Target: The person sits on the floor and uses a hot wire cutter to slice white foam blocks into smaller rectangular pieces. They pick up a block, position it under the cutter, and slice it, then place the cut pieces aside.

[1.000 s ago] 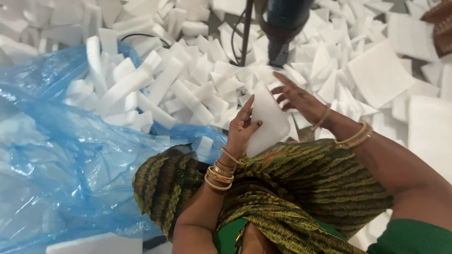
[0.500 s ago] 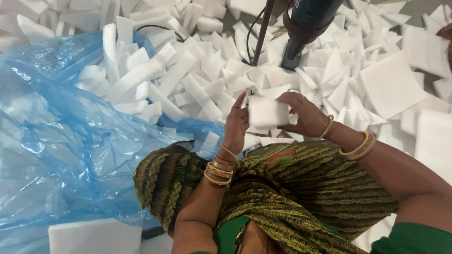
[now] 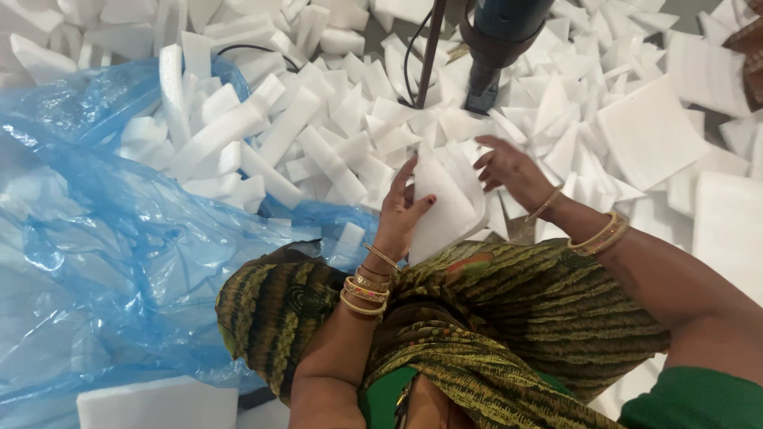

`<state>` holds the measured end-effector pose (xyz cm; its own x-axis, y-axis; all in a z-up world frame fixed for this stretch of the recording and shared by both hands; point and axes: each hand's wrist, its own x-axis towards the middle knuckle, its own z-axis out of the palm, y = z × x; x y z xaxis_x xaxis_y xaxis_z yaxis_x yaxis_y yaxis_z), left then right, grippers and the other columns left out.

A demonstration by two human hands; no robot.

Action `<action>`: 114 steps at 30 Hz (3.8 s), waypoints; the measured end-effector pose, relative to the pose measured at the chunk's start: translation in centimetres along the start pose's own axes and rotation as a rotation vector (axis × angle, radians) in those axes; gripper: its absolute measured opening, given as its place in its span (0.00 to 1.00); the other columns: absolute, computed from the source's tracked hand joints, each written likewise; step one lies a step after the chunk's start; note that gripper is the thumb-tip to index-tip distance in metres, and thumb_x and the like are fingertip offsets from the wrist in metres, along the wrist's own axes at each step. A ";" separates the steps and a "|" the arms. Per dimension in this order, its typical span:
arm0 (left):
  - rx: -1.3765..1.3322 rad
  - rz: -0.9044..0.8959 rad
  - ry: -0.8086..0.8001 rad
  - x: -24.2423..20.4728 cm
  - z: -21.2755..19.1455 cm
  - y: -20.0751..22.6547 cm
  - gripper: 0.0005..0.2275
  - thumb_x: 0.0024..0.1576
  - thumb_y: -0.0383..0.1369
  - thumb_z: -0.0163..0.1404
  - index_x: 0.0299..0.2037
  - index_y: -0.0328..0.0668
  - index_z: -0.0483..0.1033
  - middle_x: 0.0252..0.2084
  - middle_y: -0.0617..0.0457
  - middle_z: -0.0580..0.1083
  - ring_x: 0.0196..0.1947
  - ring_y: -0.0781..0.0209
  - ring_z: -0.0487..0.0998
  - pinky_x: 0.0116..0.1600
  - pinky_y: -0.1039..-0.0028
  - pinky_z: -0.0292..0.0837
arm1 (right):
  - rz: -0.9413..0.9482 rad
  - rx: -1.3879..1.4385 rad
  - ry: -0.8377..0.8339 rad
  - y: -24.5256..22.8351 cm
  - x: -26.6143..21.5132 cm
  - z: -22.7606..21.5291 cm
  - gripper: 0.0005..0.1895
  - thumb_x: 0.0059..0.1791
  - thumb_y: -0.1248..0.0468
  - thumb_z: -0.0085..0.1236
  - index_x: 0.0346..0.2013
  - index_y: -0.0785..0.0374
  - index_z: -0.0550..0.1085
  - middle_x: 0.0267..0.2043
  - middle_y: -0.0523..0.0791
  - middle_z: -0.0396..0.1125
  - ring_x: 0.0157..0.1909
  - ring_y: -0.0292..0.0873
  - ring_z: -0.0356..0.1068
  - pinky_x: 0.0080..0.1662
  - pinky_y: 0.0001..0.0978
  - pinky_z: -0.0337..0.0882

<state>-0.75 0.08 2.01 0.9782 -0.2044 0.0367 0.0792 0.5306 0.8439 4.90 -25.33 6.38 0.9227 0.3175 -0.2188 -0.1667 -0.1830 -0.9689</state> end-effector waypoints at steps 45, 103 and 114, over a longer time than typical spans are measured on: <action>0.078 -0.008 -0.209 17.8 -3.0 -0.5 0.37 0.53 0.18 0.57 0.75 0.41 0.56 0.57 0.44 0.76 0.54 0.59 0.77 0.57 0.69 0.76 | -0.104 0.406 -0.081 1.9 16.9 -5.2 0.15 0.58 0.61 0.50 0.55 0.68 0.72 0.57 0.50 0.70 0.56 0.45 0.72 0.58 0.38 0.74; 0.727 0.159 -0.098 0.7 0.3 1.6 0.41 0.47 0.29 0.66 0.73 0.46 0.59 0.67 0.43 0.71 0.61 0.57 0.75 0.63 0.68 0.73 | -0.133 0.249 -0.043 1.7 6.9 -2.6 0.15 0.59 0.57 0.48 0.58 0.58 0.64 0.52 0.41 0.66 0.53 0.36 0.69 0.52 0.35 0.75; 1.009 0.118 -0.197 -0.4 -1.7 0.4 0.40 0.46 0.28 0.67 0.72 0.55 0.62 0.64 0.42 0.71 0.63 0.45 0.72 0.66 0.60 0.67 | 0.105 -0.323 -0.127 2.2 5.6 -1.2 0.27 0.57 0.48 0.39 0.67 0.57 0.62 0.55 0.50 0.66 0.52 0.48 0.71 0.48 0.46 0.76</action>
<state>-0.79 1.80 1.41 0.9135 -0.3748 0.1583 -0.3015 -0.3622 0.8820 10.16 -25.08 3.18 0.8524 0.3908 -0.3475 -0.1212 -0.4987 -0.8582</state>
